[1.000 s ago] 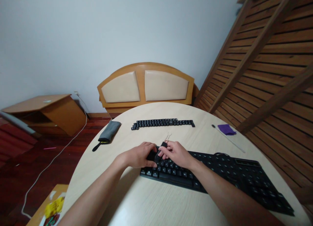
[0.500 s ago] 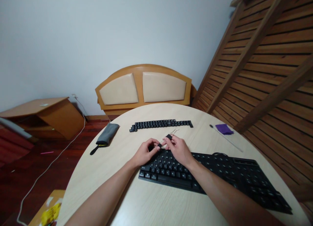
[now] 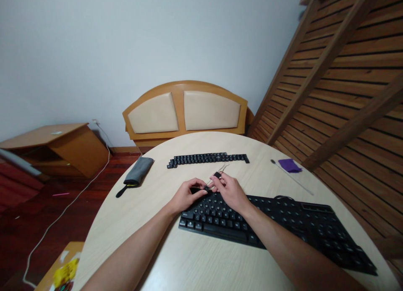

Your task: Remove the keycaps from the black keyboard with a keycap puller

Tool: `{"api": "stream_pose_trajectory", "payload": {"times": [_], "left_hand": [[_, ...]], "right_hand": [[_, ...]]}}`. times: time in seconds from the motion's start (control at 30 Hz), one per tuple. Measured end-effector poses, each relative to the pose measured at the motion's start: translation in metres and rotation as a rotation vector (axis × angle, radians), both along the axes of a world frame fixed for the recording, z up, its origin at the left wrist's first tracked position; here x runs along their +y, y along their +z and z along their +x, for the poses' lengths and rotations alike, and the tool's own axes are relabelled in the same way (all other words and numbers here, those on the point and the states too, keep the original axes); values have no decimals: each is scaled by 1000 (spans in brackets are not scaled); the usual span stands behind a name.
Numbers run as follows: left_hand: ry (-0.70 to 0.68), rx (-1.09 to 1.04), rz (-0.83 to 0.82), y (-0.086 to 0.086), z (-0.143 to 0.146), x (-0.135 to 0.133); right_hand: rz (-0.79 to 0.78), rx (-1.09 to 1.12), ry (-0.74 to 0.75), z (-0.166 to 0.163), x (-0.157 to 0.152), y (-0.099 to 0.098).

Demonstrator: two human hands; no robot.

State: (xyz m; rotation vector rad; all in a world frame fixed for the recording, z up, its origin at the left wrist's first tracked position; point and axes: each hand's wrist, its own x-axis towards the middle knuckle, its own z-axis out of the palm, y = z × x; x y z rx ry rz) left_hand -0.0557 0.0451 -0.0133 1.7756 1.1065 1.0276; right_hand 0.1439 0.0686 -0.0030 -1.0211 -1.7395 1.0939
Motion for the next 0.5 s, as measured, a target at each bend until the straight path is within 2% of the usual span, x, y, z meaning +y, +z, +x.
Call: {"api": "stream_pose_trajectory", "payload": {"times": [0.3, 0.5], "left_hand": [[2, -26, 48, -3, 0, 0], [-86, 53, 158, 1, -1, -1]], "right_hand": [[-37, 31, 19, 0, 4, -4], [-44, 20, 21, 0, 6, -9]]}}
